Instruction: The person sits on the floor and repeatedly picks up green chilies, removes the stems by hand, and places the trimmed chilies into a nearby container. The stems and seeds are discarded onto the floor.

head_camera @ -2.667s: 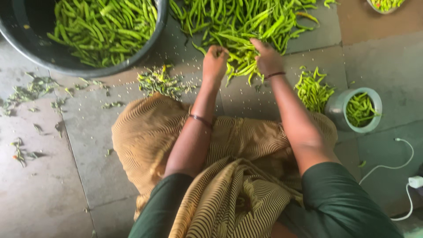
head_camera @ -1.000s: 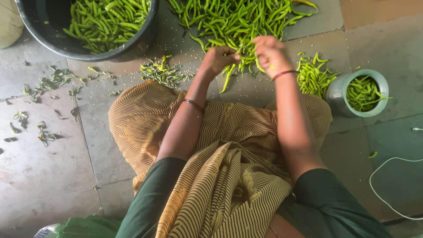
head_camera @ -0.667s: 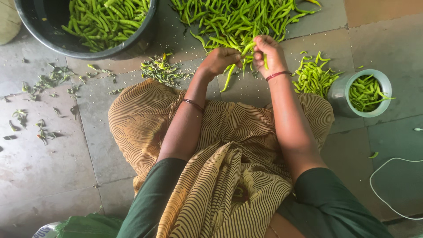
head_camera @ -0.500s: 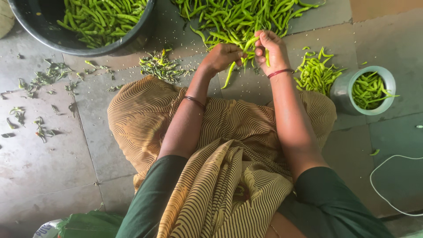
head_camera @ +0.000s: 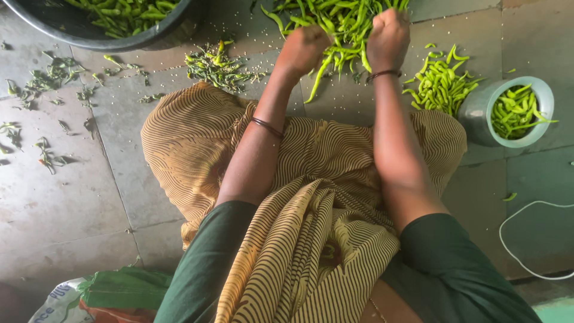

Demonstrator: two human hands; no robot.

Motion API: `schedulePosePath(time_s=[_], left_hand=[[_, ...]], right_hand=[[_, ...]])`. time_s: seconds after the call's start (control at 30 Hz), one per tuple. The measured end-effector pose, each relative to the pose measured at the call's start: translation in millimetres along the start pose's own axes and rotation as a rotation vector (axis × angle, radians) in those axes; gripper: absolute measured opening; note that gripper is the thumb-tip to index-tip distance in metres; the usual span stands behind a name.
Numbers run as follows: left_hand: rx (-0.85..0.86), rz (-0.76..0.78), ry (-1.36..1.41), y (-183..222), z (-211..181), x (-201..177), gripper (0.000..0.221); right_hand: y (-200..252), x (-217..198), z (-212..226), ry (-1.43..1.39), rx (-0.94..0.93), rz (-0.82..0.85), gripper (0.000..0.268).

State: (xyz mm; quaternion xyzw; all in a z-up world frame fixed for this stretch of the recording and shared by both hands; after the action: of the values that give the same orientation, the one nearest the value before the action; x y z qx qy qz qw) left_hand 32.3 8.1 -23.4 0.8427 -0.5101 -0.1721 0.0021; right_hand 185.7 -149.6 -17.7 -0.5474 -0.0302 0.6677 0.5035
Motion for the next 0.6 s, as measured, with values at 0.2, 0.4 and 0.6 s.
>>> schedulePosePath(time_s=[0.2,0.4,0.6], left_hand=[[-0.187,-0.2,0.375,-10,23,-10,0.021],[-0.049,-0.29,-0.065,-38,56,42,0.034],[-0.141,-0.233,-0.222,-55,98,39,0.039]], right_hand=[[57,84,9,-0.878,0.585,0.742,0.033],[83,125,21,-0.172,0.017,0.752,0.03],[62,85,-7,-0.524,0.583,0.86,0.033]])
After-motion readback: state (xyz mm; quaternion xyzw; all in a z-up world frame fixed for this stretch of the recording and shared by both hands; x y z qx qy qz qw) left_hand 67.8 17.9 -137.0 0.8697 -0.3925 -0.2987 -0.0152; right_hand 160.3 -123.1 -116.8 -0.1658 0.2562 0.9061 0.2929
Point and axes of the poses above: each hand's wrist, its own y-axis away from the middle knuckle, its own x-axis out of the palm, z = x × y, the point moved 6 cm from there along -y, towards the middle knuckle, and after that the axes turned 7 degrees about -y, right-handed, at the moved point
